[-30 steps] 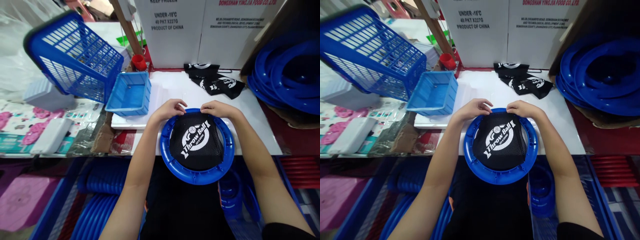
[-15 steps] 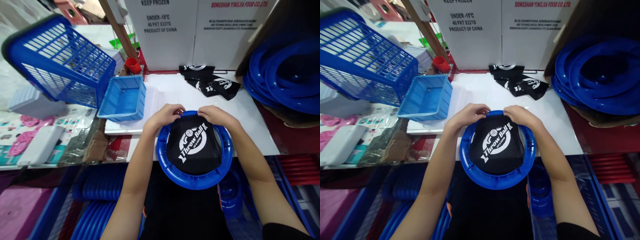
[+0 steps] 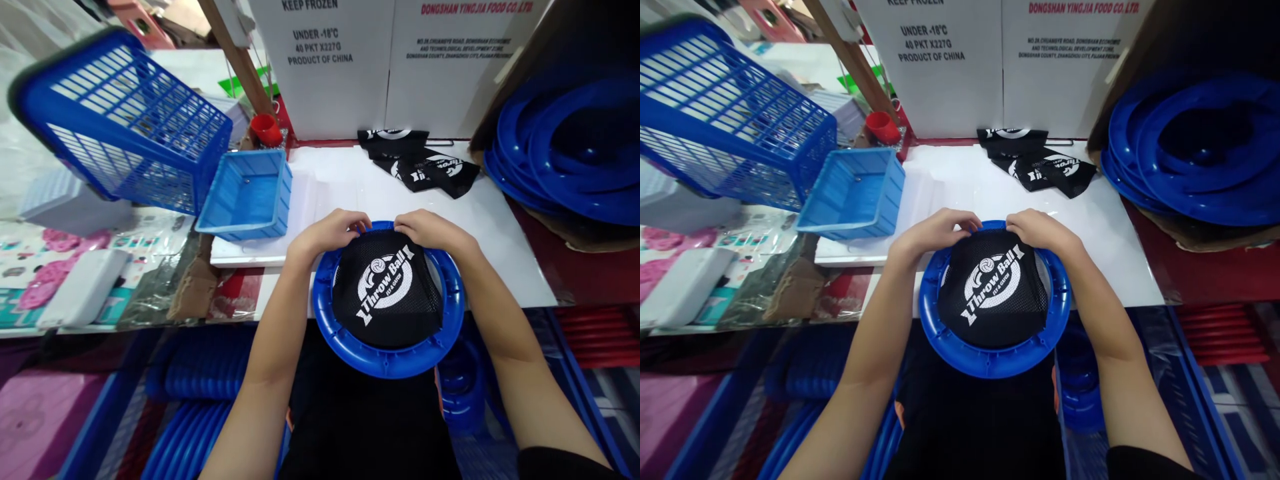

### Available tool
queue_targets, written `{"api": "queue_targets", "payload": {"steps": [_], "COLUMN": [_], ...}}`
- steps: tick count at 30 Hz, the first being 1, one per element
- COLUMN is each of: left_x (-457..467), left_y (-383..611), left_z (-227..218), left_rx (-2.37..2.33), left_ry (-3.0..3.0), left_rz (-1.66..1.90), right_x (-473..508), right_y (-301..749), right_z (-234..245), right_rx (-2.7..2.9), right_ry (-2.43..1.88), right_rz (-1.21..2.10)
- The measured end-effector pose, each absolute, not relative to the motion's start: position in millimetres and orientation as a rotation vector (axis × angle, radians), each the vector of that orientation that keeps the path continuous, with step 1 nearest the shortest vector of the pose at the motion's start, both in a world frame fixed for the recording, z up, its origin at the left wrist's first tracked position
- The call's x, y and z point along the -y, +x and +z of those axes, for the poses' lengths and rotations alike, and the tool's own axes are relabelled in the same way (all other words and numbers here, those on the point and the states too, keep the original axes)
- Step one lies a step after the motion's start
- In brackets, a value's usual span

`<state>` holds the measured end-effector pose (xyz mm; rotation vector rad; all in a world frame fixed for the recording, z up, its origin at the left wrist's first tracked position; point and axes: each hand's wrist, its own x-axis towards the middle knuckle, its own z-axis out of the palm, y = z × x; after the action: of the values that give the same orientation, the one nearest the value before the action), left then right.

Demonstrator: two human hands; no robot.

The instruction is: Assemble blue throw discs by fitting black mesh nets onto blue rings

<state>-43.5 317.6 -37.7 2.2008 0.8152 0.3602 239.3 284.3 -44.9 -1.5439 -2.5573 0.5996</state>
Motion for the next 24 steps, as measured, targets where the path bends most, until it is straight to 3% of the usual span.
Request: {"api": "queue_targets", "payload": {"steps": [14, 24], "left_x": [-305, -313], "left_y": [-26, -23], "left_z": [-41, -48], "left_rx": [-0.930, -1.037], "left_ry": [2.354, 2.108], "left_rz": [0.410, 0.515], "right_x": [-276, -281], "right_y": [219, 211], "right_z": [-48, -60], "right_rx": [2.380, 2.285], "right_ry": [-1.195, -1.305], "right_rz": [0.596, 0.596]}}
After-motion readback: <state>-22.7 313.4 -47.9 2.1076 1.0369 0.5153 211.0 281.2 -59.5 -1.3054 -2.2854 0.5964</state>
